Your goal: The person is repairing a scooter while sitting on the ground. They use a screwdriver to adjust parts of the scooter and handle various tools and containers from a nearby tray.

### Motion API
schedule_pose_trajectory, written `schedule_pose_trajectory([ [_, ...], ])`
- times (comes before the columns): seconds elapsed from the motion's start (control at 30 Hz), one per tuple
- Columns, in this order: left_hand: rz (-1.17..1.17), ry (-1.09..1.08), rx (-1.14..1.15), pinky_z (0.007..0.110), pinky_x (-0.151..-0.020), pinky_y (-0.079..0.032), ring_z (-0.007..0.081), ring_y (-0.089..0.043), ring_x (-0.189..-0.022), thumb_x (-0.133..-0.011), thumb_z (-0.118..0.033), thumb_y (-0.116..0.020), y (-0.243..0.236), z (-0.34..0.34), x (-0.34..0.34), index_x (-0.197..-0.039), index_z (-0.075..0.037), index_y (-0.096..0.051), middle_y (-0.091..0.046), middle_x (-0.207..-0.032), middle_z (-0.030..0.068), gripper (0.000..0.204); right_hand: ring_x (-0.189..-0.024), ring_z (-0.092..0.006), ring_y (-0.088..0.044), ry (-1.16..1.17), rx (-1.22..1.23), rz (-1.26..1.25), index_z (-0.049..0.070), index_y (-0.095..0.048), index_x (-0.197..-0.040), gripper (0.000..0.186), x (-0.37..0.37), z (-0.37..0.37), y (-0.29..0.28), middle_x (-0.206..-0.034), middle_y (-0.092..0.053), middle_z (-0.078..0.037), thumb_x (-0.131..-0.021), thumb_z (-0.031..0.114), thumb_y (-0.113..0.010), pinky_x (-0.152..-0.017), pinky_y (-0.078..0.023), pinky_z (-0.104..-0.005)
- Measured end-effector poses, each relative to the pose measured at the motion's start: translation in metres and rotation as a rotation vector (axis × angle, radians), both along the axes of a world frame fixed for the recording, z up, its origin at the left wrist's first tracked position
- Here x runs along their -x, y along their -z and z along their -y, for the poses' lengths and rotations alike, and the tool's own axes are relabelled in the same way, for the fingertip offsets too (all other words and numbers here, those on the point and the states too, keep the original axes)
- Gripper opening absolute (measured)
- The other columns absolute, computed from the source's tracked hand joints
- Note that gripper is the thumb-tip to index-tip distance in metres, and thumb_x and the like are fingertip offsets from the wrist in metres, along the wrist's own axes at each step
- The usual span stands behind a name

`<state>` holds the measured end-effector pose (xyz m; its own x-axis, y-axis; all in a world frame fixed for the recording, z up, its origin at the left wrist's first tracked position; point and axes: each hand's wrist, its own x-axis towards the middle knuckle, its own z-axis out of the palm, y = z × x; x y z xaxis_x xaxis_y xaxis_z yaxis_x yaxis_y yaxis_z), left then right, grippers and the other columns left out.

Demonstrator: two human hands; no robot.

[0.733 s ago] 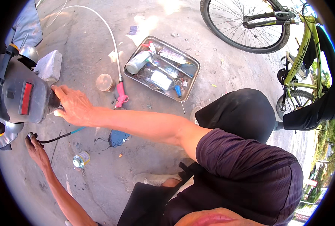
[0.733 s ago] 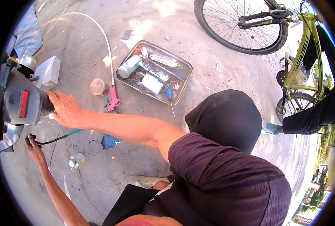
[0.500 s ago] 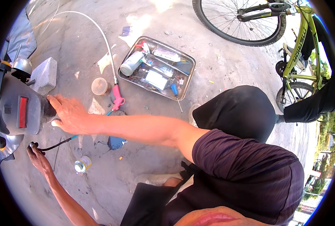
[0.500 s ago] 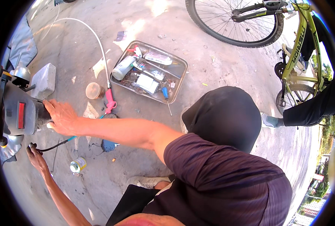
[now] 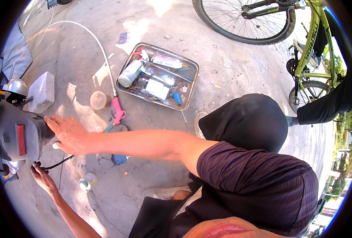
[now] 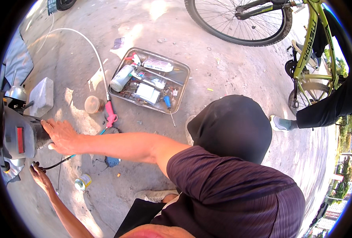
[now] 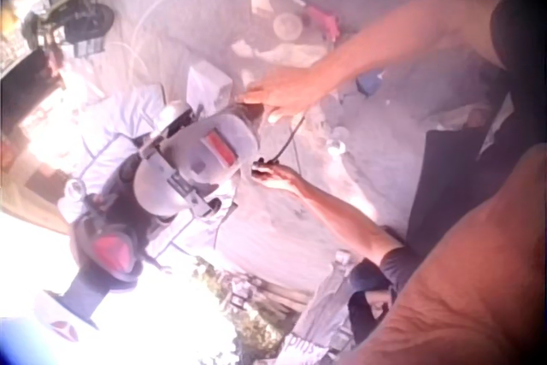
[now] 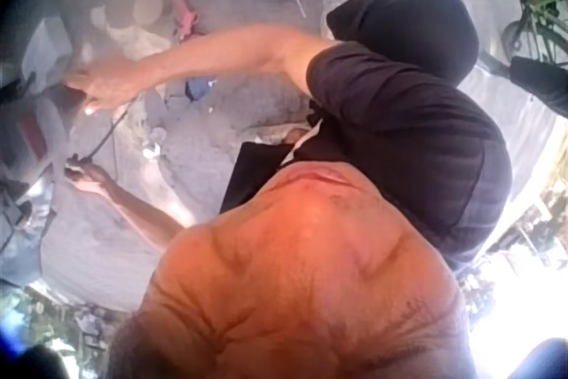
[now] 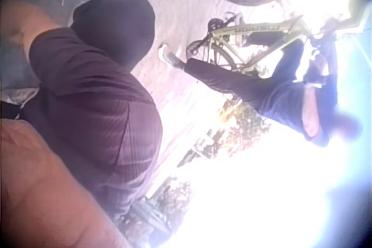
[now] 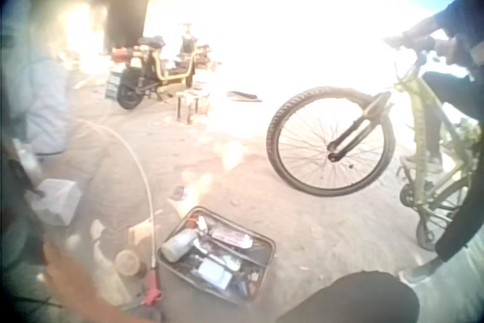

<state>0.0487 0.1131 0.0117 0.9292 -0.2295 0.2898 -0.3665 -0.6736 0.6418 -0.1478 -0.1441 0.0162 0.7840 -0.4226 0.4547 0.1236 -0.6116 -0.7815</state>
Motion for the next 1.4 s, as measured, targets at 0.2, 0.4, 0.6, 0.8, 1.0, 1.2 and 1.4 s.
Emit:
schedule_pose_trajectory([
  [0.2,-0.018,-0.004,-0.026,0.038,-0.069,-0.048,0.0196,-0.056,-0.071,-0.112,-0.043,-0.047,0.001,0.002,0.002,-0.121,0.001,-0.062,-0.063,-0.089,0.0092,0.048,-0.117,-0.0389,-0.062,-0.018,-0.004,-0.032,-0.003,-0.031,-0.158,0.094,0.002,0.000,0.000,-0.137,-0.053,-0.020,-0.083,0.021,-0.082,-0.094,-0.048,-0.0519],
  [0.4,-0.008,-0.012,-0.064,0.037,-0.067,-0.048,0.0204,-0.056,-0.071,-0.112,-0.046,-0.047,0.005,-0.003,-0.006,-0.122,0.001,-0.062,-0.061,-0.089,0.0095,0.050,-0.118,-0.0395,-0.061,-0.033,-0.020,-0.017,-0.004,-0.030,-0.159,0.096,0.004,-0.001,-0.001,-0.138,-0.052,-0.021,-0.082,0.021,-0.082,-0.095,-0.047,-0.0525],
  [0.6,-0.009,-0.004,-0.078,0.037,-0.069,-0.050,0.0217,-0.058,-0.075,-0.112,-0.049,-0.047,0.012,-0.009,-0.013,-0.130,0.001,-0.060,-0.064,-0.096,0.0118,0.055,-0.119,-0.0406,-0.060,-0.057,-0.032,-0.026,-0.005,-0.028,-0.159,0.097,0.008,0.001,-0.002,-0.143,-0.050,-0.022,-0.083,0.019,-0.082,-0.095,-0.047,-0.0530],
  [0.8,0.123,-0.011,-0.075,0.041,-0.087,-0.056,0.0286,-0.070,-0.103,-0.112,-0.040,-0.054,0.023,-0.026,-0.034,-0.160,-0.006,-0.038,-0.064,-0.124,0.0205,0.061,-0.120,-0.0407,-0.060,-0.051,-0.025,-0.038,-0.005,-0.027,-0.159,0.097,0.005,-0.002,-0.003,-0.145,-0.049,-0.023,-0.083,0.018,-0.082,-0.096,-0.047,-0.0531],
  [1.0,0.439,-0.106,-0.506,0.056,-0.115,-0.041,0.0473,-0.033,-0.151,-0.106,-0.033,-0.066,0.017,-0.009,-0.020,-0.168,-0.006,-0.018,-0.005,-0.169,0.0345,0.083,-0.119,-0.0394,-0.061,-0.050,-0.022,-0.038,-0.006,-0.026,-0.159,0.097,0.006,-0.002,0.002,-0.147,-0.049,-0.023,-0.083,0.018,-0.082,-0.094,-0.049,-0.0526],
  [1.2,0.200,0.168,-0.143,0.052,-0.121,-0.035,0.0419,-0.038,-0.150,-0.107,-0.034,-0.065,0.045,-0.023,-0.046,-0.162,-0.005,-0.036,-0.030,-0.167,0.0259,0.068,-0.121,-0.0394,-0.061,-0.036,-0.022,0.010,-0.006,-0.029,-0.157,0.094,0.006,-0.003,-0.001,-0.145,-0.050,-0.023,-0.082,0.015,-0.082,-0.092,-0.050,-0.0521],
  [1.4,0.053,0.155,-0.237,0.047,-0.121,-0.036,0.0327,-0.051,-0.144,-0.108,-0.033,-0.062,0.023,0.032,0.026,-0.153,-0.003,-0.050,-0.056,-0.154,0.0187,0.055,-0.123,-0.0399,-0.059,-0.058,-0.060,0.001,-0.005,-0.035,-0.153,0.088,0.008,0.002,-0.005,-0.141,-0.052,-0.022,-0.080,0.013,-0.081,-0.094,-0.050,-0.0530],
])
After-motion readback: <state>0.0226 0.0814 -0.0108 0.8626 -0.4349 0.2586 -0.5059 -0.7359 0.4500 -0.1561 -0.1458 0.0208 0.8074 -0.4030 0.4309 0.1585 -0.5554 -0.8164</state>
